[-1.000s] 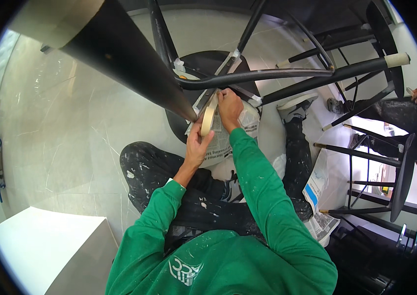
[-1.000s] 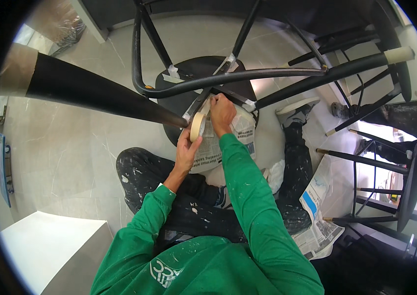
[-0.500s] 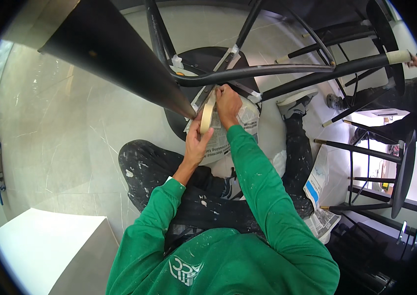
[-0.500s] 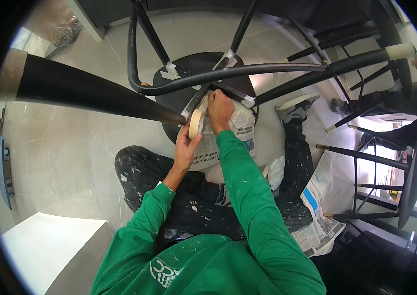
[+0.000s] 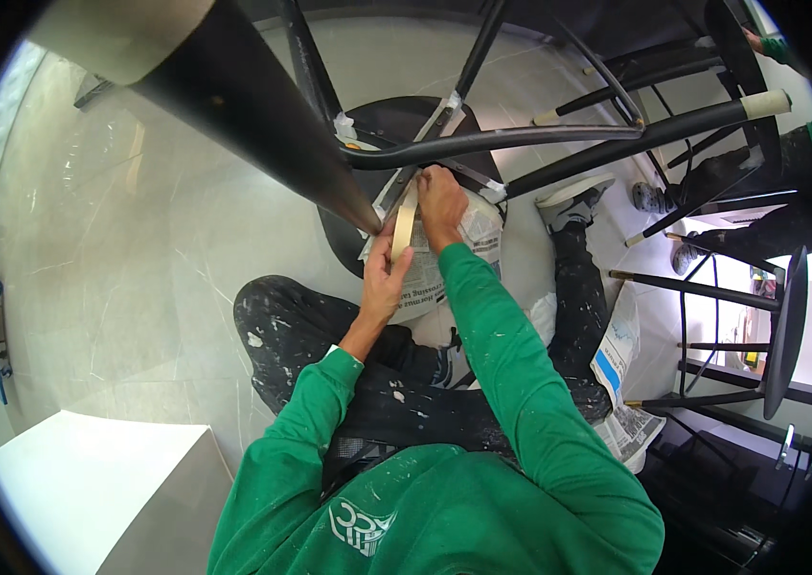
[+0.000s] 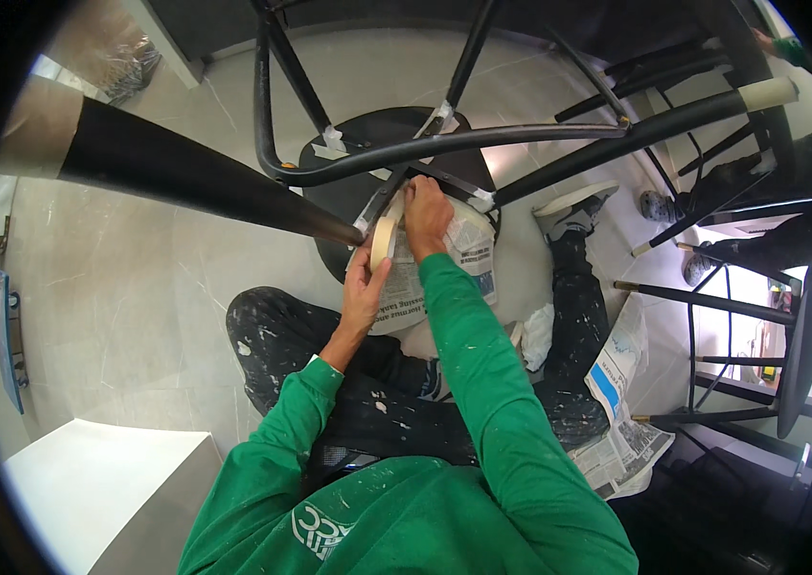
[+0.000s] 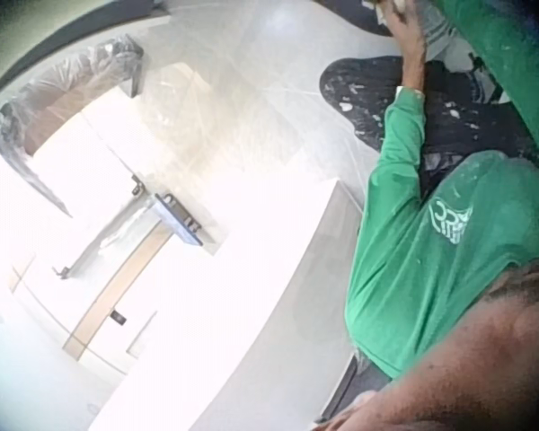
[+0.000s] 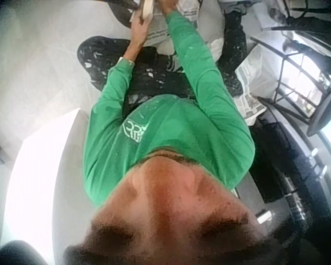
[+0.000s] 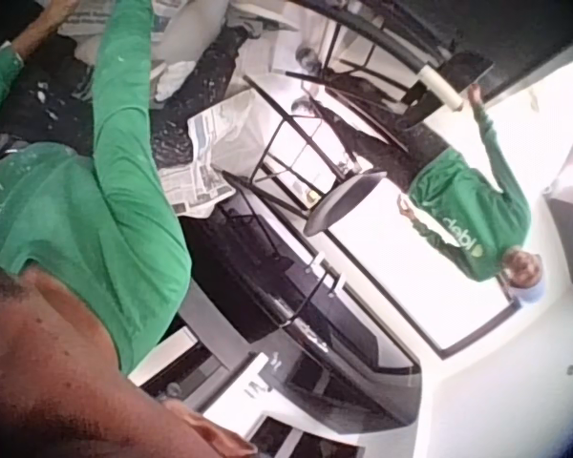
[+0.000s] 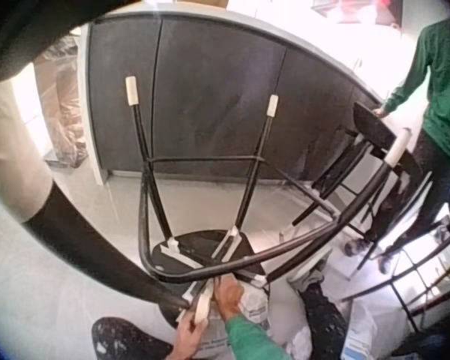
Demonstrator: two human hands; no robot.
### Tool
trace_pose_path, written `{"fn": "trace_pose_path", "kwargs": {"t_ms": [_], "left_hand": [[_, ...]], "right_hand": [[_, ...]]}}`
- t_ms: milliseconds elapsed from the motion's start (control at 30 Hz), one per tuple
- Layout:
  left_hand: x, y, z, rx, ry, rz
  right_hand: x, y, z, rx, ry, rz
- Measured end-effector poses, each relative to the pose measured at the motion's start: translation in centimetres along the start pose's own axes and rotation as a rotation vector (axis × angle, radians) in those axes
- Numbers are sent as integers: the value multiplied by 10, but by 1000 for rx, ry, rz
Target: The person wraps the legs of a bar stool with newspaper and secures it with masking tape by hand while sitting on the floor.
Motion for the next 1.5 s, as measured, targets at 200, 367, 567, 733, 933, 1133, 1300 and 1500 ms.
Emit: {"fn": "trace_pose_path", "kwargs": {"t_ms": [200, 367, 567, 733, 933, 1133, 1300, 1500], "left_hand": [[20, 0, 9, -153, -521, 182], [-1, 5, 49, -82, -591, 181], [-1, 7, 78, -16, -735, 69], [16, 20, 98, 154, -795, -10], [43, 25, 104, 347, -885, -17], [47, 20, 95, 420, -988, -15], [57, 3, 82, 631, -784, -141], [59, -8, 91, 774, -607, -250]], "right_hand": [[-11, -3, -11, -47, -28, -75], [-5, -2, -4, -44, 30, -66], [-2, -5, 0, -104, -20, -41], [-2, -4, 0, -120, -29, -32], [-1, -2, 1, -109, -36, -15], [1, -2, -2, -97, -24, -7], [3, -2, -3, -110, -31, -12], [4, -2, -6, -110, -22, -34]]}}
Point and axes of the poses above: each hand's wrist, its own y-axis away from the middle knuckle, its own x-axis out of the back of the hand, z = x × y, the point moved 4 cm from there along -y, towards the middle knuckle, and after that the axes turned 9 degrees about x, right-handed, at the moved point
